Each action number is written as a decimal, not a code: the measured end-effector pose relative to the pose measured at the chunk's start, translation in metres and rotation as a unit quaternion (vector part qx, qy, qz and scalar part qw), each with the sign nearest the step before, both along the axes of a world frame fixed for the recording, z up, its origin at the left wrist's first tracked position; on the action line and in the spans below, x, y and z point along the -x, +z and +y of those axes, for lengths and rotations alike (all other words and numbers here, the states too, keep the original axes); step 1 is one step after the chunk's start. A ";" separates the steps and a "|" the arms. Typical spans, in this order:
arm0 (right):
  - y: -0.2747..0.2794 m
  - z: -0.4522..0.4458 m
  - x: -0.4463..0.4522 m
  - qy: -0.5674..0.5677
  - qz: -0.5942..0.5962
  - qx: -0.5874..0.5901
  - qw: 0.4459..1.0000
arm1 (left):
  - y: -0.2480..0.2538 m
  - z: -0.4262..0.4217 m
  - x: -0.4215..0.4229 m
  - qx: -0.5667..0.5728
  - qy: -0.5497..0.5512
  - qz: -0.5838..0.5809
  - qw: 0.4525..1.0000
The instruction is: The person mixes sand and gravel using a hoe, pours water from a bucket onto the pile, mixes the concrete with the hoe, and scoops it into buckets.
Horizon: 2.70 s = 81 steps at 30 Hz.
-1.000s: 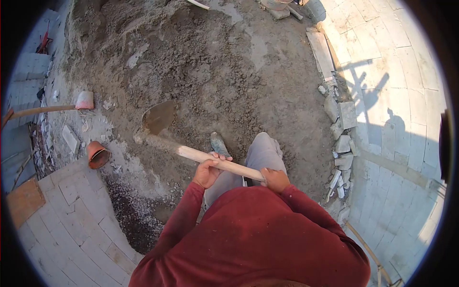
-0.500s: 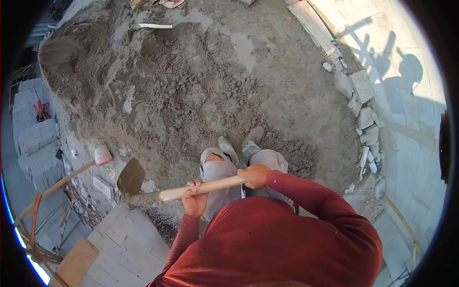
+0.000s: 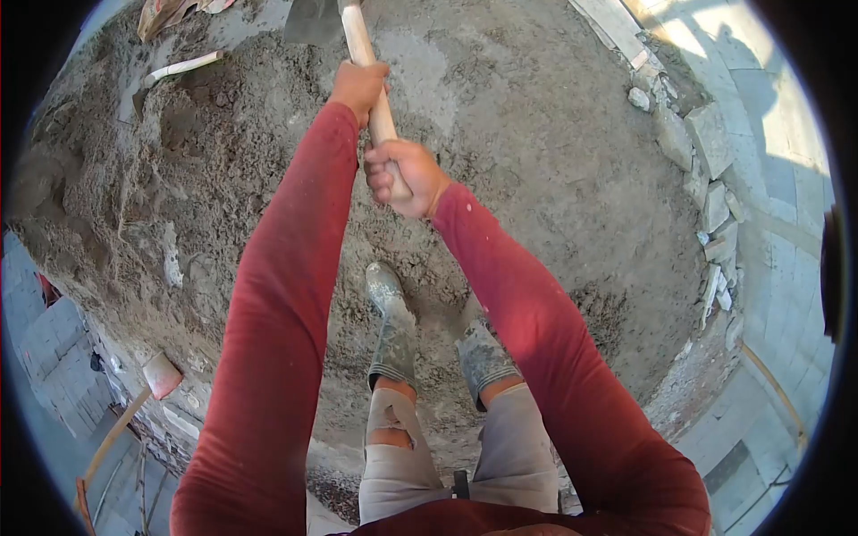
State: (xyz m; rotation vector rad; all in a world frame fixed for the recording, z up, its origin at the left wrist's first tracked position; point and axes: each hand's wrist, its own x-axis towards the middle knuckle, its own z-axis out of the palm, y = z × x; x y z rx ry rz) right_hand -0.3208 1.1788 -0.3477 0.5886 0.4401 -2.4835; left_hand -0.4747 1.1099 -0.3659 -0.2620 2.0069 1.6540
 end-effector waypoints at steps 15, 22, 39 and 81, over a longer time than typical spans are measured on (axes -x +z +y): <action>0.047 0.086 -0.262 -0.041 -0.271 -0.112 0.955 | -0.020 0.100 -0.302 0.233 -0.229 -0.111 0.939; 0.149 0.037 -0.454 -0.038 -0.392 -0.213 0.894 | 0.036 0.074 -0.502 -0.100 -0.090 -0.492 0.860; -0.035 0.145 -0.228 -0.223 -0.104 0.005 0.969 | -0.084 0.215 -0.180 0.263 -0.416 -0.067 0.868; -0.010 0.007 -0.350 0.042 -0.235 -0.110 0.965 | -0.081 -0.017 -0.374 0.252 -0.195 -0.128 0.939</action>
